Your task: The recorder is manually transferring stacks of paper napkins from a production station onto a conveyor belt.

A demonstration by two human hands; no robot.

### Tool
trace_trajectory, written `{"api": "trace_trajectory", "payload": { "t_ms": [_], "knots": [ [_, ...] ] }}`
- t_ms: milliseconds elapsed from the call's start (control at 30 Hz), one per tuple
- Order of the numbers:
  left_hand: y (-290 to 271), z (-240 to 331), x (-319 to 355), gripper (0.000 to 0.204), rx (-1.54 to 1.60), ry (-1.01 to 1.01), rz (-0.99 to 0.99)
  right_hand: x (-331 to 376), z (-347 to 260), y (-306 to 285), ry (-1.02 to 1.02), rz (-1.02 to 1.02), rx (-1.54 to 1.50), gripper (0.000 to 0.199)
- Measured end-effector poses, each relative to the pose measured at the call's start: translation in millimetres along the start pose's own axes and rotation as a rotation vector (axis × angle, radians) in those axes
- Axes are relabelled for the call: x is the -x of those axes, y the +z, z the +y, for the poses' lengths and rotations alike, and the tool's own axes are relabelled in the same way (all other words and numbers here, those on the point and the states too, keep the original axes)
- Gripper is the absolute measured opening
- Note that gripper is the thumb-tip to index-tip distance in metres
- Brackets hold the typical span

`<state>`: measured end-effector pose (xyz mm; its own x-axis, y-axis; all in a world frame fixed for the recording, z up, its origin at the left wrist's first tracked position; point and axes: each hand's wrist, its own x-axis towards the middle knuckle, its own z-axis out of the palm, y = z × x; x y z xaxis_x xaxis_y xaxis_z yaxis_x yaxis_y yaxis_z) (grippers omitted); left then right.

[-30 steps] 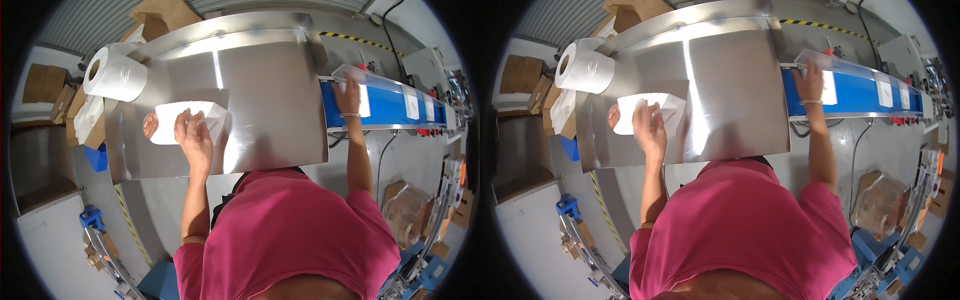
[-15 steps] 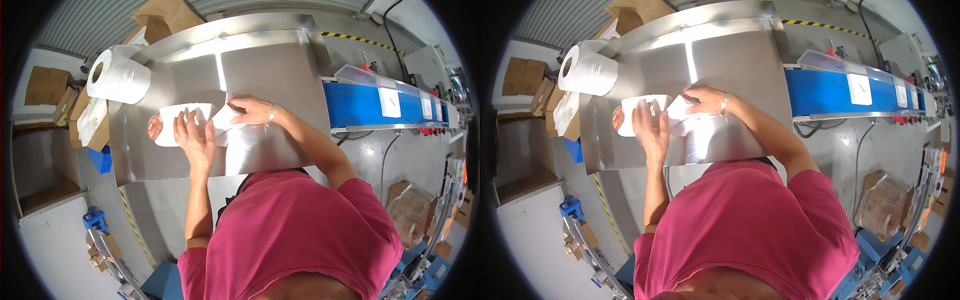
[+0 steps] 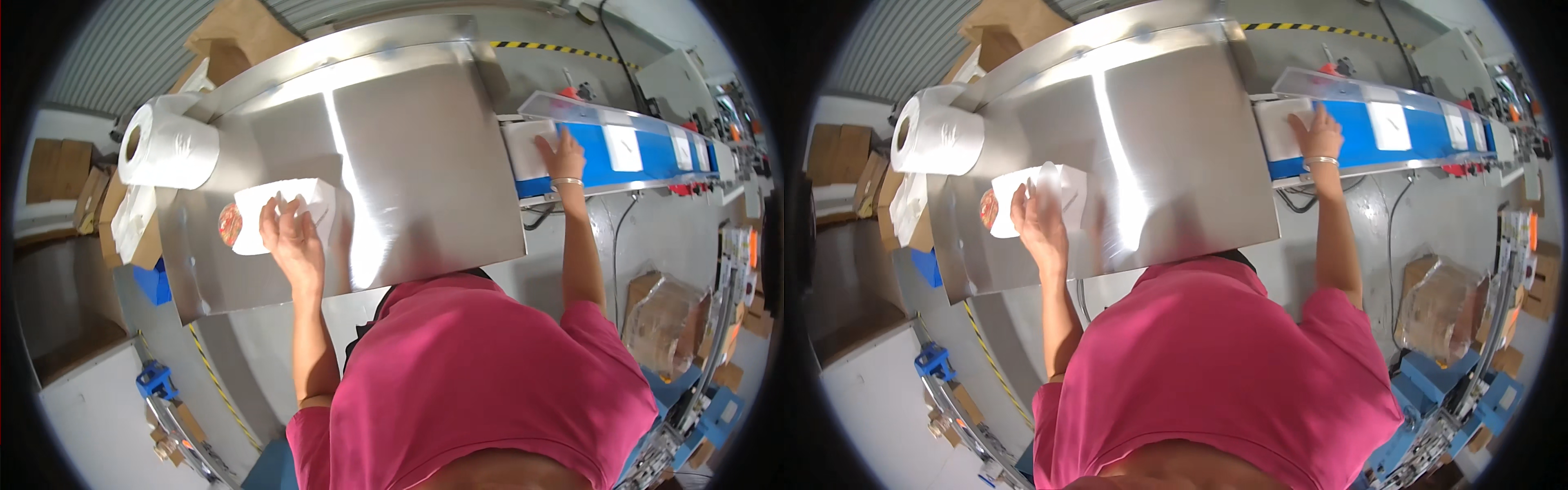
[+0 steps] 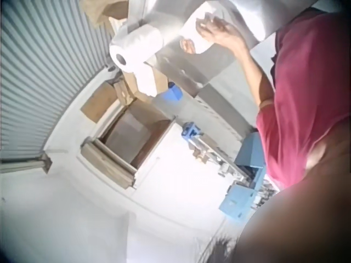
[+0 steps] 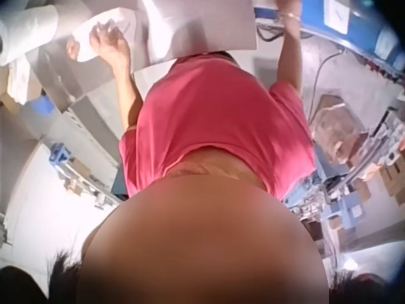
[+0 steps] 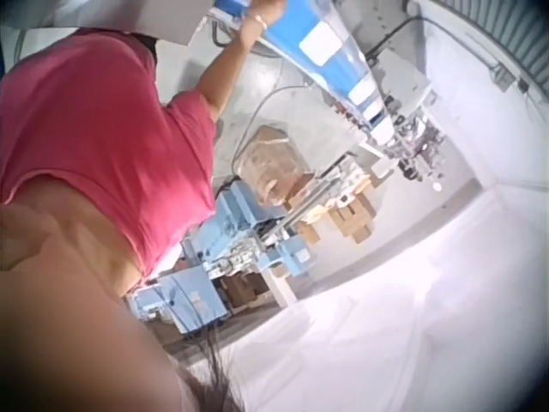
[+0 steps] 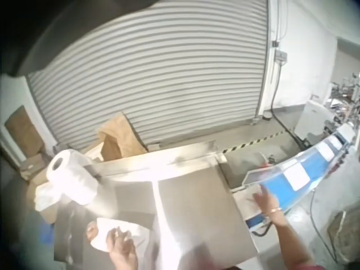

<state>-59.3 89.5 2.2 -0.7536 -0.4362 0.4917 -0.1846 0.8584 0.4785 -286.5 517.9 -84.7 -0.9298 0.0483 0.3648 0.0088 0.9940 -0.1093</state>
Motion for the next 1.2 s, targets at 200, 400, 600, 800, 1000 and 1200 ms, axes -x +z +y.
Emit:
{"api": "trace_trajectory", "payload": {
  "t_ms": [200, 400, 600, 800, 1000, 1200],
  "knots": [
    [-10, 10, 1, 0.032, -0.021, -0.037, -0.069, 22, -138, -27, -0.512, -0.167, -0.708, 0.050],
    [-13, 14, -3, 0.030, -0.021, -0.002, -0.144, 56, -295, -56, -0.843, -0.907, -1.196, 0.051],
    [-13, 6, -5, 0.041, -0.110, -0.051, -0.055, 56, -281, -52, -0.650, -1.125, -1.090, 0.045],
    [-14, -12, -4, 0.035, -0.098, -0.014, -0.025, 55, -145, 9, -0.057, -0.570, -1.062, 0.047],
    [-12, -14, -4, 0.035, -0.071, -0.004, 0.001, -6, -1, 2, 0.017, -0.207, -0.250, 0.047],
    [-10, -21, -1, 0.029, -0.008, -0.038, -0.030, -3, -88, -29, -0.372, -0.062, -0.489, 0.044]
  ]
}}
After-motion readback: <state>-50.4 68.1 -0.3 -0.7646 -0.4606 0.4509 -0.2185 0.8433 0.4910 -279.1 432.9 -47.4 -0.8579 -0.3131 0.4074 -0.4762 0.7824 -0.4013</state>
